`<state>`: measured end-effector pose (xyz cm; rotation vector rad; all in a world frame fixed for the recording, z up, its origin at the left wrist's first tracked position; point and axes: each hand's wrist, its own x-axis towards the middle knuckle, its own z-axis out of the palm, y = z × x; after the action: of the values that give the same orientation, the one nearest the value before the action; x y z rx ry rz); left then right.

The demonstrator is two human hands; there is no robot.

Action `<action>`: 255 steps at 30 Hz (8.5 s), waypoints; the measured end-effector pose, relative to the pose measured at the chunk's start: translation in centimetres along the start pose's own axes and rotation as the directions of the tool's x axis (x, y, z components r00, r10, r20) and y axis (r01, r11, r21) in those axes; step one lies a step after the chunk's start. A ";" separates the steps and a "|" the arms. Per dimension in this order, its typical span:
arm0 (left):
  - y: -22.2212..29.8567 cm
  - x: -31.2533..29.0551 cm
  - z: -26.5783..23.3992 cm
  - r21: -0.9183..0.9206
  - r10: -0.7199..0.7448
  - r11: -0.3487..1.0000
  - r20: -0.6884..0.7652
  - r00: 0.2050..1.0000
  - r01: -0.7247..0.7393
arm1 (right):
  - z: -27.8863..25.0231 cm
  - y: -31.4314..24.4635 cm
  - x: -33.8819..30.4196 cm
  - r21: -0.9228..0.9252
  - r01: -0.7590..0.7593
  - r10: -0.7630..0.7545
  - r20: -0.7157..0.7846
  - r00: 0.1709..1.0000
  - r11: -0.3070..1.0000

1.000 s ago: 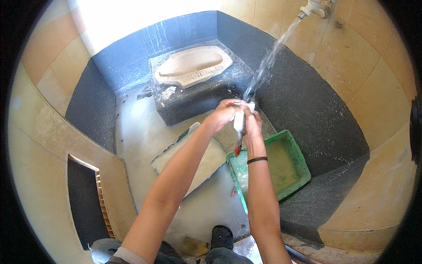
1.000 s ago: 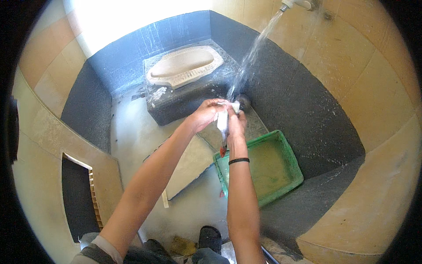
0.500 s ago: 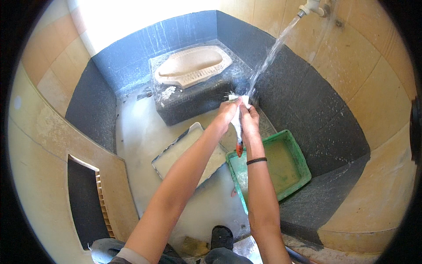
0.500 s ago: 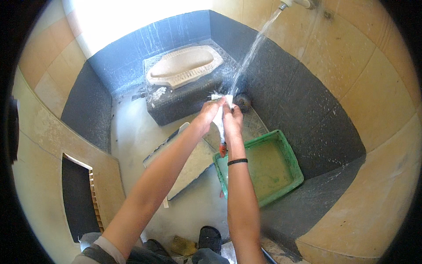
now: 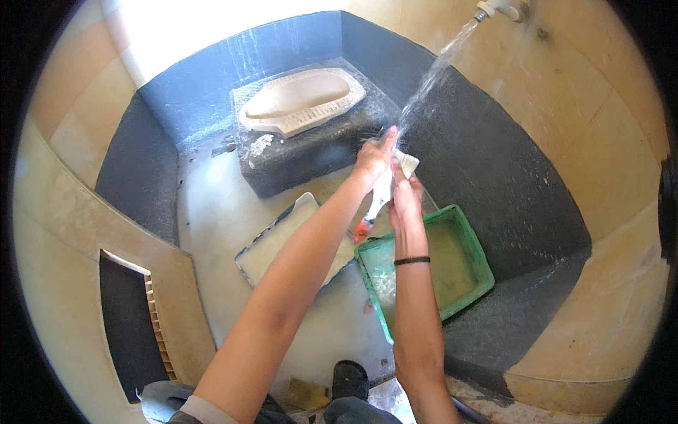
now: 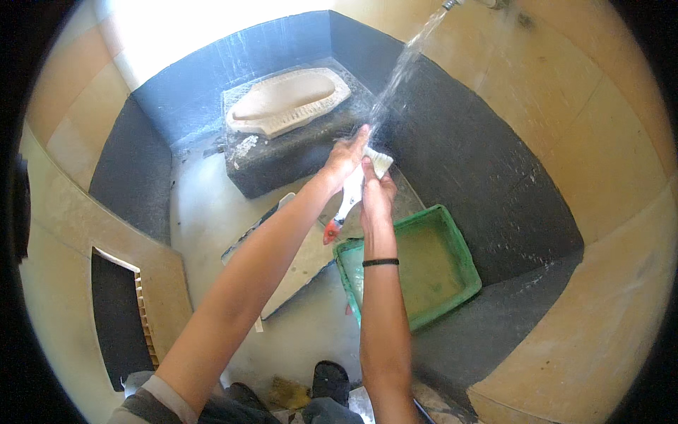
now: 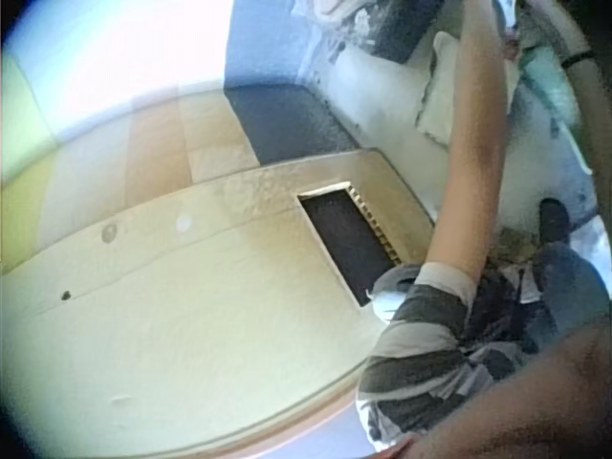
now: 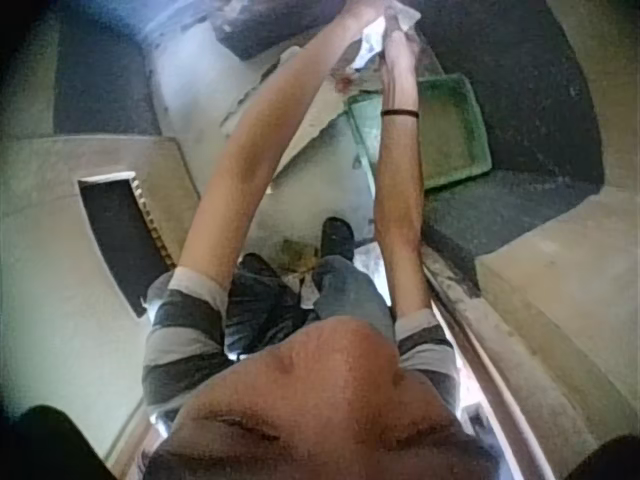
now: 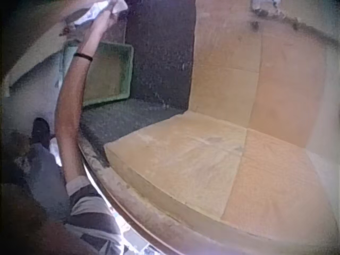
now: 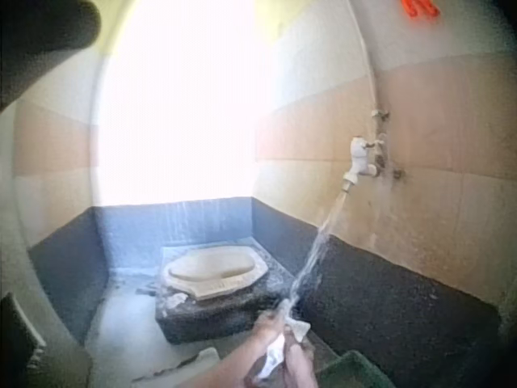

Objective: The person washes a paint tray, a brush, and a small container by hand in a bucket of water and under a running tap.

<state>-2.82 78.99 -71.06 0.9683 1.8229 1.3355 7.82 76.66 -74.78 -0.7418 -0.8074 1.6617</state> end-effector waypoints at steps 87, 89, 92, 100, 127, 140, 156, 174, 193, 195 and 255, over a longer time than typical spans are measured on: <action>-19.0 -18.8 -31.9 0.261 -0.201 0.956 0.249 0.947 0.135 | 10.2 5.2 -14.2 -0.943 0.206 0.592 0.325 0.738 0.262; -15.4 -18.9 -27.8 -0.090 -0.185 0.974 0.227 0.956 0.209 | 12.1 2.0 -16.1 -0.939 0.093 0.626 0.292 0.723 0.331; -12.1 -17.7 -24.7 -0.556 -0.131 0.776 0.318 0.939 0.297 | 11.0 1.7 -15.2 -0.896 0.140 0.567 0.381 0.731 0.422; -8.8 -16.1 -21.1 -0.344 -0.037 0.931 0.240 0.970 0.121 | 12.0 -0.5 -11.3 -0.838 0.427 0.469 0.545 0.695 0.340; -5.4 -18.0 -23.5 -0.406 -0.312 0.836 0.202 0.928 0.369 | 7.2 -1.0 8.1 0.298 -0.364 0.340 0.131 0.931 0.883; -0.4 -6.3 -7.9 -0.002 -0.063 0.997 0.432 0.900 0.071 | 5.7 1.1 0.5 -0.097 -0.192 0.181 -0.111 0.977 0.977; 0.6 -7.5 -8.9 0.689 0.215 0.606 0.337 0.916 -0.396 | 2.5 1.1 8.0 -0.807 0.165 -0.336 -0.044 0.941 0.567; -1.8 -10.3 -8.5 0.851 0.608 -0.214 0.500 0.616 -0.479 | 0.8 1.9 9.8 0.408 -0.342 0.381 -0.014 0.925 0.847; -5.8 -11.9 -12.2 0.926 0.598 -0.008 0.308 0.740 -0.378 | 5.1 1.4 3.4 0.156 -0.457 0.358 0.427 0.831 0.876; -5.9 -11.8 -12.2 0.928 0.621 -0.052 0.319 0.716 -0.369 | 4.5 1.8 3.5 -0.104 -0.320 0.337 0.302 0.892 0.942; -25.5 -30.7 -15.3 0.779 -0.311 0.547 -0.150 0.939 0.306 | -6.2 1.4 -9.4 -0.848 0.275 0.262 0.168 0.950 -0.453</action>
<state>-4.96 40.26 -89.09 0.9768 2.5006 0.2246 14.04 68.11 -78.78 -1.6397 -2.7616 0.3393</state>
